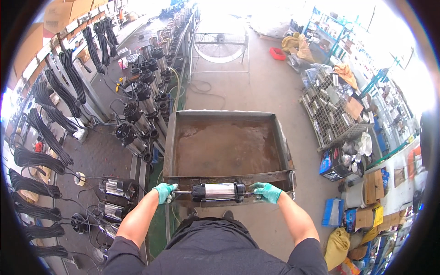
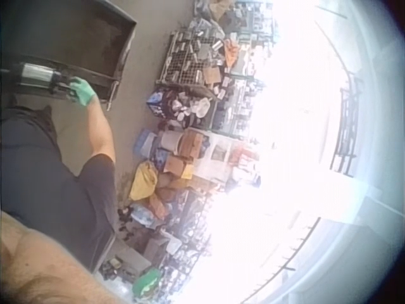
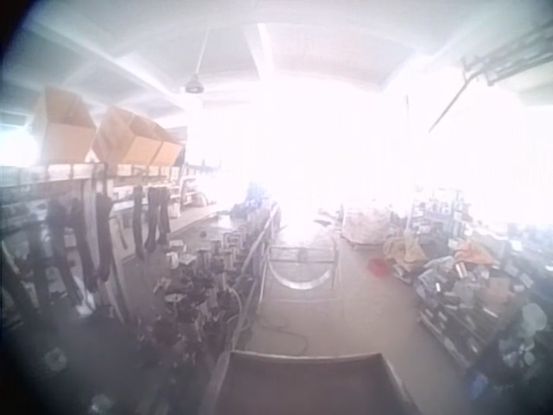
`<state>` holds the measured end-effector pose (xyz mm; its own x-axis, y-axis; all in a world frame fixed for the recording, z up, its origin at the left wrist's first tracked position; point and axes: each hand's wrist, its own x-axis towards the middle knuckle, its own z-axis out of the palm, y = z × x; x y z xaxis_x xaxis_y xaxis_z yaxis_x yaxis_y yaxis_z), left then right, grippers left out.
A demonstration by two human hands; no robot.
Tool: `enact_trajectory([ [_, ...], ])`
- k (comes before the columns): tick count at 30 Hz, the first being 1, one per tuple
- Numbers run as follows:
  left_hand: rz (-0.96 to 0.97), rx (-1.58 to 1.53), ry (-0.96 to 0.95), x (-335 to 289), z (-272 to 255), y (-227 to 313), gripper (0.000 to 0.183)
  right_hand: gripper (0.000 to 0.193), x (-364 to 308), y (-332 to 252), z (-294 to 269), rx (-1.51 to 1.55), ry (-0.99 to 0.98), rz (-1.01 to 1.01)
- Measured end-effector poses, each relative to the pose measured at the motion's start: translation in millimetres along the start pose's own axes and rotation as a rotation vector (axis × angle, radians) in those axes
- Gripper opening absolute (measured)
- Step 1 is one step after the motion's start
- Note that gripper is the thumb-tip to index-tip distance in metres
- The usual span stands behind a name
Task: The person cleans a submersible pump component by submerging it in a tub of water, wiping it by hand, and then setting it aside among other pumps.
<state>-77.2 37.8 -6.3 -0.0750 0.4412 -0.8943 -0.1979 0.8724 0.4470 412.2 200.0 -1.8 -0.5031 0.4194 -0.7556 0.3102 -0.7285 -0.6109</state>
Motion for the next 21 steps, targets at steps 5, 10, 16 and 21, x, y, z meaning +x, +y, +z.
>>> enact_trajectory([
  [5,0.811,0.483,0.309,1,7,-31,0.025,0.068,3,-8,3,-0.562,-0.092,-0.172],
  [10,1.372,0.942,0.328,1,-7,-44,0.025,0.054,1,-14,8,-0.899,-0.026,-0.07],
  [16,0.052,0.187,0.139,25,-1,-15,0.032,0.041,3,-19,22,-1.43,0.048,-0.291],
  [21,0.543,0.483,0.254,-6,11,-22,0.039,0.038,13,3,10,-1.358,0.11,-0.348],
])
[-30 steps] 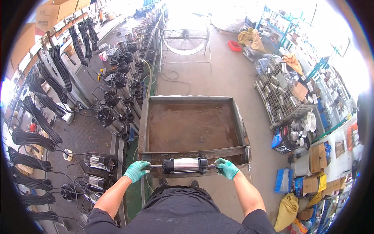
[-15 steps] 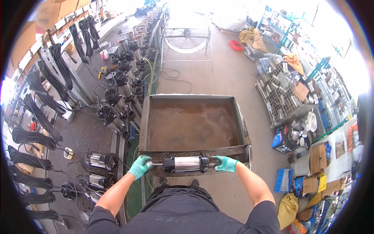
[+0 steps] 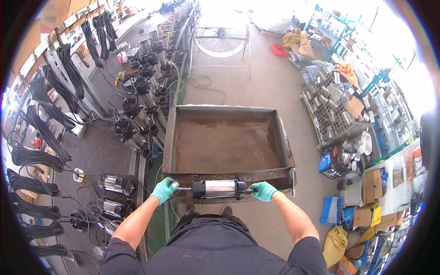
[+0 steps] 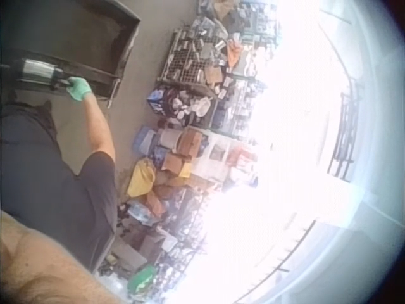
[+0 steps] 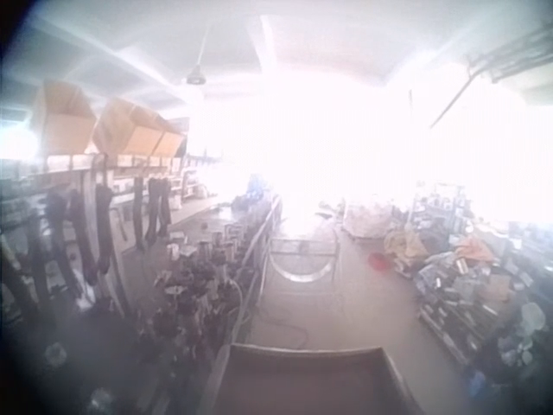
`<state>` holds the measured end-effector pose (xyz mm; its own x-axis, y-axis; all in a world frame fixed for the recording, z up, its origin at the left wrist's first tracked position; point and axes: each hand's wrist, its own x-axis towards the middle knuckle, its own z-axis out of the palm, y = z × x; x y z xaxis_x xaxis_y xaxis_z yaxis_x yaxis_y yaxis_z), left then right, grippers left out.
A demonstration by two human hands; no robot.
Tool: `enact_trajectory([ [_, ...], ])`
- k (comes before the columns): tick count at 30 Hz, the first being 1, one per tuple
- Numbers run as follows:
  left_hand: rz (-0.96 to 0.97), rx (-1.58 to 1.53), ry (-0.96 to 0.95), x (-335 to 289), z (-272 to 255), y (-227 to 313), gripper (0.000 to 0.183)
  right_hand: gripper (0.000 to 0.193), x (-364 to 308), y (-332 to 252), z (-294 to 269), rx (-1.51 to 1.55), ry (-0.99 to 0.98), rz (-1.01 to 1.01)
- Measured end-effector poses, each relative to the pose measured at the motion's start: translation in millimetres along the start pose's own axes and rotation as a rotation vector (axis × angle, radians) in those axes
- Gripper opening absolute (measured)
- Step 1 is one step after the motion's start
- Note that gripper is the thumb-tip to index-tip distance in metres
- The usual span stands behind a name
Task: The person cleans a submersible pump component by submerging it in a tub of water, wiping it by hand, and then setting it aside among other pumps.
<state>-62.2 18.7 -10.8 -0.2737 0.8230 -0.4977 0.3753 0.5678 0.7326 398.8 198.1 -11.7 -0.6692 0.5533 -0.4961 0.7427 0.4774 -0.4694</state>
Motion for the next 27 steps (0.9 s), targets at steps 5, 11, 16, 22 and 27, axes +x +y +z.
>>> enact_trajectory([
  [5,0.586,0.415,0.037,-14,-22,-21,0.035,0.034,-4,-22,-17,0.346,-0.129,0.257],
  [11,-0.396,-0.395,-0.179,14,-3,-9,0.023,0.032,-3,-23,-15,0.694,-0.07,0.427],
  [16,0.266,-0.177,0.085,-12,8,-25,0.031,0.03,-4,-11,-7,0.795,-0.02,0.491],
  [22,0.285,-0.057,0.113,-21,10,-22,0.021,0.027,-9,-13,-9,0.865,-0.024,0.524],
  [27,-0.144,-0.443,-0.003,4,8,-24,0.03,0.023,-13,-14,-17,1.033,0.014,0.478],
])
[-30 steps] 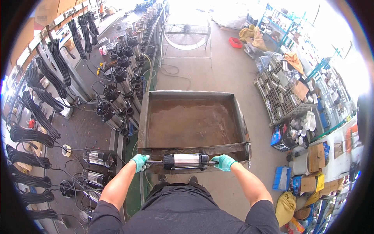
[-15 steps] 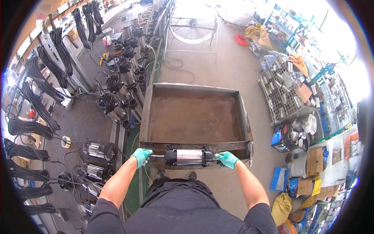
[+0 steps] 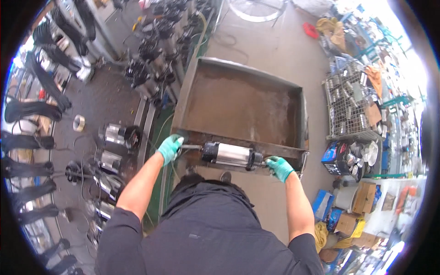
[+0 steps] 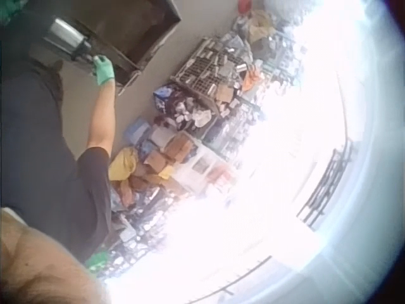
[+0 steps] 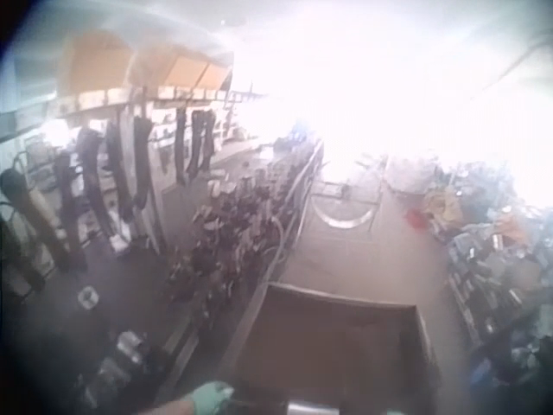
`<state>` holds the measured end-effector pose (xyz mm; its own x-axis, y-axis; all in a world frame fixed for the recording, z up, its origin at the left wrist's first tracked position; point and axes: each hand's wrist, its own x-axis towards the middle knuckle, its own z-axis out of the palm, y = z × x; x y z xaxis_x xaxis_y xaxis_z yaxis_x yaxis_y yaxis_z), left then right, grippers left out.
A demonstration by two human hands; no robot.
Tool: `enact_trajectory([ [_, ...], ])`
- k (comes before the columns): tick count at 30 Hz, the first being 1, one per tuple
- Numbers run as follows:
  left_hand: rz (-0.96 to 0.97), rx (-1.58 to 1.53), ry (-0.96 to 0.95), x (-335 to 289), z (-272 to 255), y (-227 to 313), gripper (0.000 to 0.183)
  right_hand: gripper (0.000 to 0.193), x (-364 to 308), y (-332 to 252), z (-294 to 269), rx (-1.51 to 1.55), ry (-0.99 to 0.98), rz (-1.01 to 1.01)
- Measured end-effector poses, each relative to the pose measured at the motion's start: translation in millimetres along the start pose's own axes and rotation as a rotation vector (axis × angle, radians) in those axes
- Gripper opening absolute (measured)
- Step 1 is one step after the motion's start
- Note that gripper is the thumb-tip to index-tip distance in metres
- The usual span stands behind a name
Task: The person cleans a submersible pump component by submerging it in a tub of water, wiping it by hand, and then setting it aside among other pumps.
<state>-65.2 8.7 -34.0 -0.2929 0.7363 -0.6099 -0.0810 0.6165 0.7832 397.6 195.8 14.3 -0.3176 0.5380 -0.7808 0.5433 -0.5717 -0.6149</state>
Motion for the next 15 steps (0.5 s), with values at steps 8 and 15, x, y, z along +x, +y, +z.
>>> enact_trajectory([
  [8,0.185,0.336,0.287,20,-23,-29,0.026,0.031,5,7,11,0.443,0.008,-0.023],
  [15,0.232,0.623,0.458,-24,-28,-25,0.04,0.018,18,26,10,0.694,0.029,0.012],
])
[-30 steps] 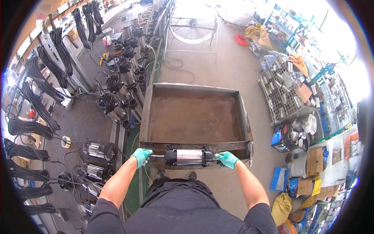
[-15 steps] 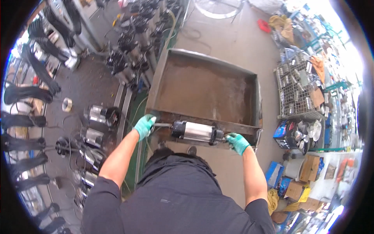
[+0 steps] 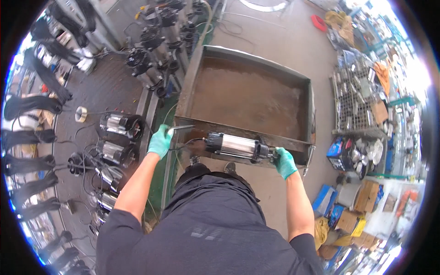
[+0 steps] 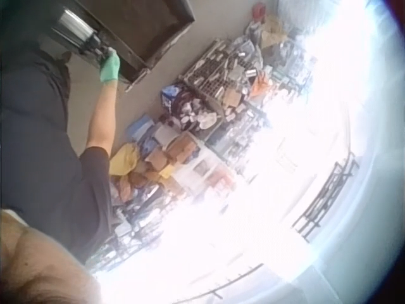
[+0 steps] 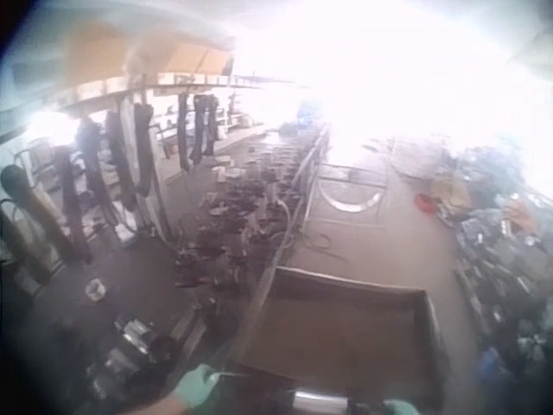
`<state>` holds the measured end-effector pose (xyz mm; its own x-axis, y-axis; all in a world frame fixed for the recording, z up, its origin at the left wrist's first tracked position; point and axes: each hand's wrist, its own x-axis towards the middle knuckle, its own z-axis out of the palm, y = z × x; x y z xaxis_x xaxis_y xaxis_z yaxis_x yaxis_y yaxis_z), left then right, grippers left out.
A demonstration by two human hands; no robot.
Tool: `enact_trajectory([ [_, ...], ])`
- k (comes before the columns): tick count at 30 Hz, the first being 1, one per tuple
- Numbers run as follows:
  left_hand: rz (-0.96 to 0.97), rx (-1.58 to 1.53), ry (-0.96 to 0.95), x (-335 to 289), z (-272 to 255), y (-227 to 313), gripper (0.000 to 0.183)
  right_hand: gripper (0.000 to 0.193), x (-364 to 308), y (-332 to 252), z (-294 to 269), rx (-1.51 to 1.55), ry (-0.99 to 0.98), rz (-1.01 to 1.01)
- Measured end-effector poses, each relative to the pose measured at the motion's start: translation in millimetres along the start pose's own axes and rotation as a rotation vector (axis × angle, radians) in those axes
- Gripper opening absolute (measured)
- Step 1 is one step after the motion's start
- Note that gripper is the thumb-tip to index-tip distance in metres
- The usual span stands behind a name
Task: The person cleans a submersible pump component by submerging it in a tub of water, wiping it by hand, and then setting it aside among other pumps.
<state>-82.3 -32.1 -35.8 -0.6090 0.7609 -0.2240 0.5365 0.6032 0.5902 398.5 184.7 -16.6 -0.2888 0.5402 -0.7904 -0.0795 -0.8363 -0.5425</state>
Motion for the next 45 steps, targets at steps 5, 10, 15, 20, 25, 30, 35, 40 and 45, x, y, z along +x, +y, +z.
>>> enact_trajectory([
  [5,0.344,0.404,-0.443,-28,-40,36,0.041,0.036,-27,-15,26,-0.498,-0.172,-0.216],
  [10,0.359,0.214,-0.294,-18,-28,71,0.031,0.03,-3,-14,0,-1.09,-0.24,-0.275],
  [15,0.507,0.162,-0.135,-17,1,114,0.029,0.025,-2,2,-7,-1.559,-0.046,-0.73],
  [20,0.462,0.064,-0.121,-39,-20,143,0.021,0.028,-22,1,-42,-1.526,0.341,-0.583],
  [25,0.561,-0.147,-0.131,-67,-68,200,0.017,0.03,-17,-3,-110,-0.884,0.717,-0.407],
  [30,0.949,0.039,-0.198,-84,-62,286,0.018,0.037,5,-9,-173,-0.911,0.812,-0.289],
  [35,0.897,-0.034,-0.208,-75,-29,294,0.019,0.041,-28,-22,-118,-1.237,0.941,-0.174],
  [40,0.852,-0.104,-0.265,-75,-26,292,0.023,0.028,-46,-1,-106,-1.22,1.054,-0.615],
  [45,0.834,-0.148,-0.283,-75,-21,297,0.022,0.023,-15,16,-81,-0.967,0.68,-0.781],
])
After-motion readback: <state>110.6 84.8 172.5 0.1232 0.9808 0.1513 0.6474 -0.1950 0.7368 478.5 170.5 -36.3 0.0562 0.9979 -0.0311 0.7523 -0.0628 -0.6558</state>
